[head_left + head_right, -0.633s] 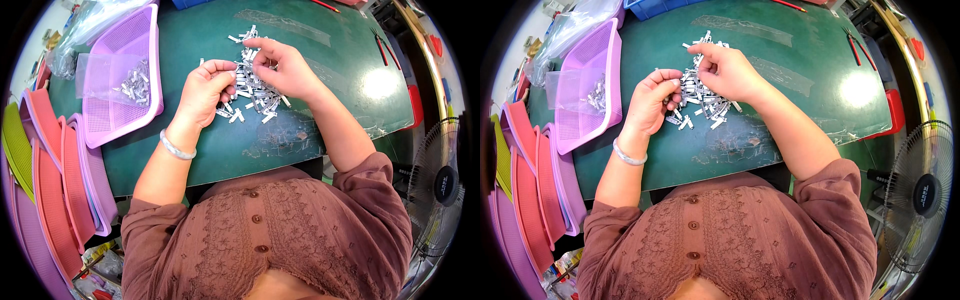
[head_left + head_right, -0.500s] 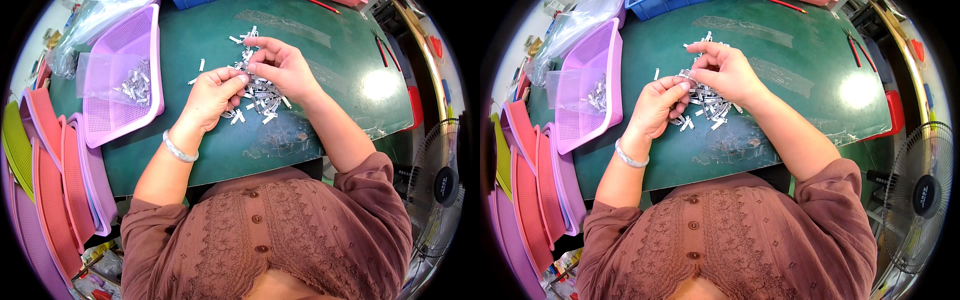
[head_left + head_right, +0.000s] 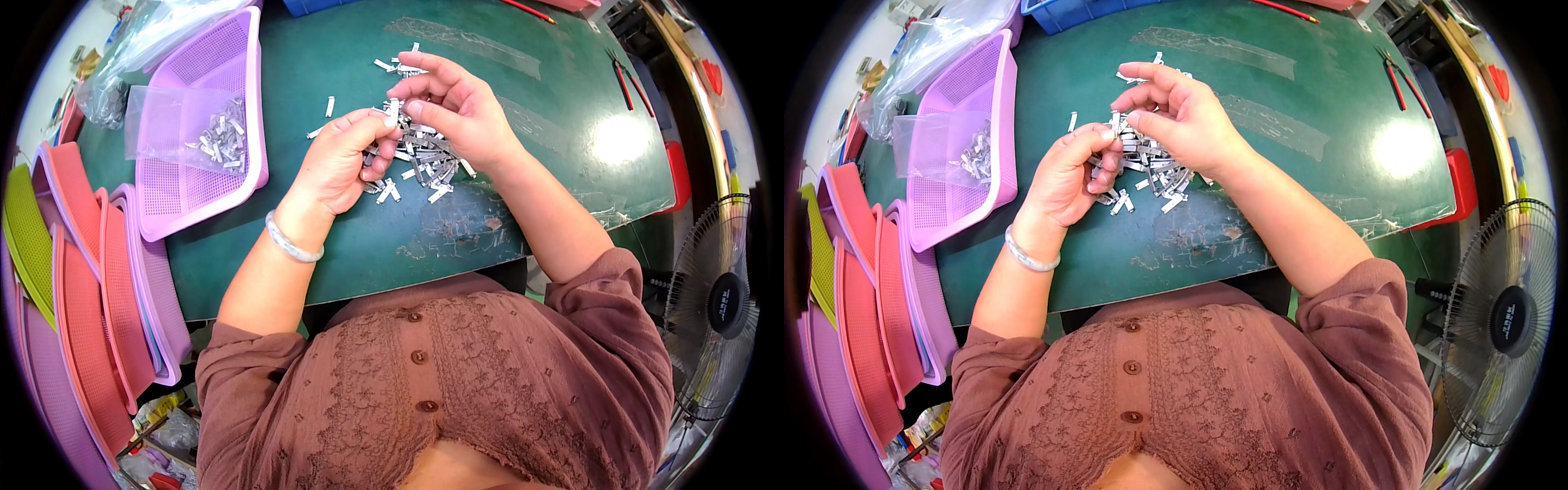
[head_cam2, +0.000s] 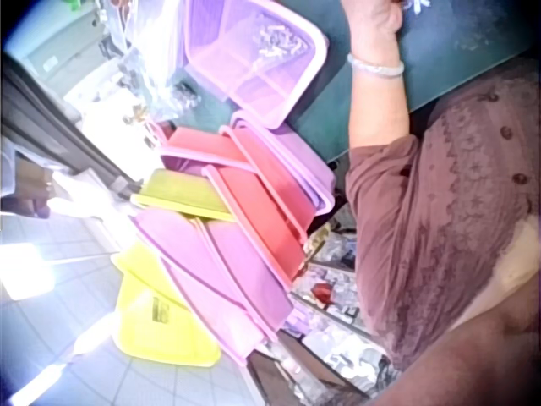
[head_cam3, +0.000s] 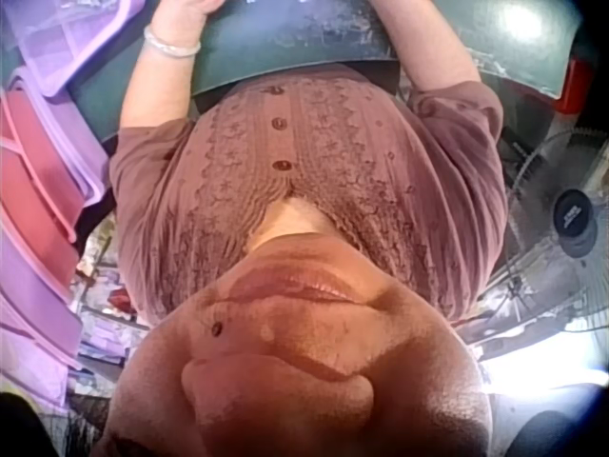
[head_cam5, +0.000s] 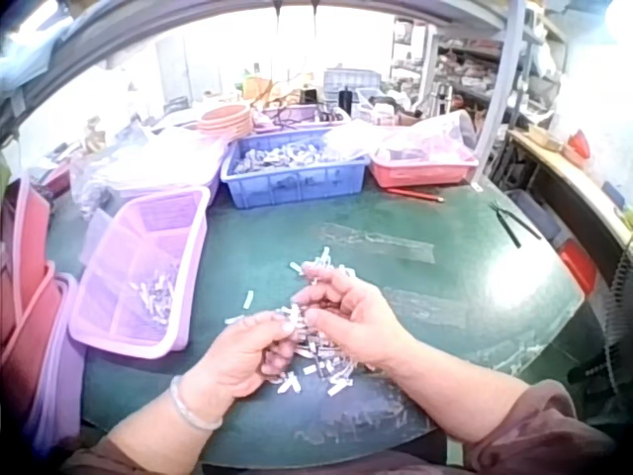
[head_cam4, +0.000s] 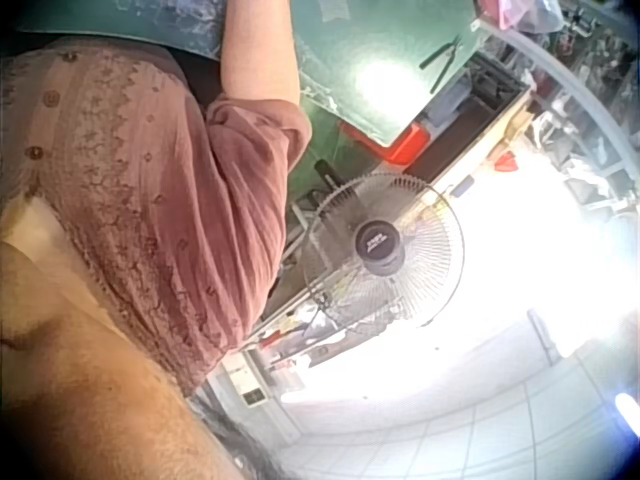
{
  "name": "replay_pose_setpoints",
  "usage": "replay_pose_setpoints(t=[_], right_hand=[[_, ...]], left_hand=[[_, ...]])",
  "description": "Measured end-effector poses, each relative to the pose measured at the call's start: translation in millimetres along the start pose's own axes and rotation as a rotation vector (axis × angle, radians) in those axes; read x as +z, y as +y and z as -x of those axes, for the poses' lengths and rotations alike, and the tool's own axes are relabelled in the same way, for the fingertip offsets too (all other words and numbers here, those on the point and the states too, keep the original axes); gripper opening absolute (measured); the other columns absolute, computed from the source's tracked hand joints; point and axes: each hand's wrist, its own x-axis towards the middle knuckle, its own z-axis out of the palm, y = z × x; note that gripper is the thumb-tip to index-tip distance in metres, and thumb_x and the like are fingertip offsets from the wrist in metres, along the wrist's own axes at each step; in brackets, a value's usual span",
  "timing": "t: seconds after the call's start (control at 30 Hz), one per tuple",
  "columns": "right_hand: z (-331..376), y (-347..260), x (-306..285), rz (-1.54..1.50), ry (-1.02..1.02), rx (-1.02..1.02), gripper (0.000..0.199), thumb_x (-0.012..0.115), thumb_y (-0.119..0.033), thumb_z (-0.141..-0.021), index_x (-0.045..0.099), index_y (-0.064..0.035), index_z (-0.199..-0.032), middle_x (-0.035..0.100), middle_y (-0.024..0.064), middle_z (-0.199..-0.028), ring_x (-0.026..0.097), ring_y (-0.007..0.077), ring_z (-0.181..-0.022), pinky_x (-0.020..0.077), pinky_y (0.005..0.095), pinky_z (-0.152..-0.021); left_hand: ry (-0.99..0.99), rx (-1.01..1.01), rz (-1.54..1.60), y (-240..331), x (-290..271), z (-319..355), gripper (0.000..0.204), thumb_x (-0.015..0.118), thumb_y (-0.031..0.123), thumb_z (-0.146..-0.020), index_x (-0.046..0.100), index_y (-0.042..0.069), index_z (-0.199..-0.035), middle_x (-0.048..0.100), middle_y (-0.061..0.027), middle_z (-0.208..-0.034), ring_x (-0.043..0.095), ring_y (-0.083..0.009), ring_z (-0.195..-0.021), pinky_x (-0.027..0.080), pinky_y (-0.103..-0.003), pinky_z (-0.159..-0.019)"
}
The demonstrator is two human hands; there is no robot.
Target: The person repeatedly picks up small silver fastener pieces from a pile on a green table, joins two pieces together by hand, and places the assembled fasteners into a purple basket. The process continues throughout the clip with the pile on the table gradually decreasing.
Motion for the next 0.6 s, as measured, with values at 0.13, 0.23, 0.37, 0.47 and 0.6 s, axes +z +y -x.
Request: replay_pose_setpoints(t=[0.13, 0.23, 0.37, 0.47, 0.6], right_hand=[[-0.9, -4.3, -3.2, -0.020, -0.036, 0.061, 0.041, 0.055, 0.003, -0.079, 0.046, 0.0013, -0.119, 0.061, 0.0092, -0.091, 0.057, 0.0116, -0.084, 0.0454, 0.0240, -0.076], [-0.9, -2.0, -2.6, -0.038, -0.046, 0.036, 0.041, 0.057, 0.003, -0.079, 0.046, 0.0023, -0.118, 0.061, 0.0093, -0.090, 0.057, 0.0118, -0.084, 0.0457, 0.0233, -0.075], [-1.8, -0.2, -3.6, -0.016, -0.020, 0.024, 0.040, 0.058, 0.003, -0.079, 0.046, 0.0030, -0.117, 0.062, 0.0090, -0.088, 0.058, 0.0114, -0.082, 0.0459, 0.0225, -0.074], [-1.5, -1.9, -3.3, -0.012, -0.015, 0.041, 0.040, 0.058, 0.002, -0.079, 0.047, 0.0023, -0.117, 0.061, 0.0083, -0.088, 0.057, 0.0110, -0.082, 0.0458, 0.0226, -0.074], [-1.2, -3.6, -3.8, -0.024, -0.021, 0.071, 0.041, 0.057, 0.001, -0.080, 0.047, 0.0003, -0.119, 0.061, 0.0070, -0.090, 0.056, 0.0105, -0.081, 0.0454, 0.0227, -0.074]], left_hand=[[-0.083, -0.026, -0.040, 2.7, -8.2, -0.9, 0.017, 0.049, 0.016, -0.084, 0.053, 0.003, -0.073, 0.050, -0.0018, -0.059, 0.041, -0.0071, -0.046, 0.027, -0.017, -0.038], [-0.068, -0.014, -0.059, 3.6, -9.0, -1.2, 0.018, 0.048, 0.016, -0.085, 0.053, 0.003, -0.073, 0.051, -0.0021, -0.060, 0.041, -0.0073, -0.047, 0.027, -0.017, -0.038], [-0.005, 0.016, -0.060, 5.6, -7.3, -0.9, 0.019, 0.047, 0.017, -0.085, 0.054, 0.003, -0.073, 0.051, -0.0024, -0.060, 0.042, -0.0075, -0.047, 0.028, -0.017, -0.038], [0.001, 0.014, -0.041, 4.9, -9.1, -1.7, 0.020, 0.047, 0.018, -0.086, 0.054, 0.003, -0.074, 0.051, -0.0025, -0.061, 0.042, -0.0076, -0.048, 0.028, -0.017, -0.038], [0.005, 0.013, -0.031, 4.7, -10.3, -2.0, 0.020, 0.047, 0.018, -0.086, 0.055, 0.003, -0.074, 0.052, -0.0024, -0.061, 0.042, -0.0077, -0.048, 0.029, -0.017, -0.038]])
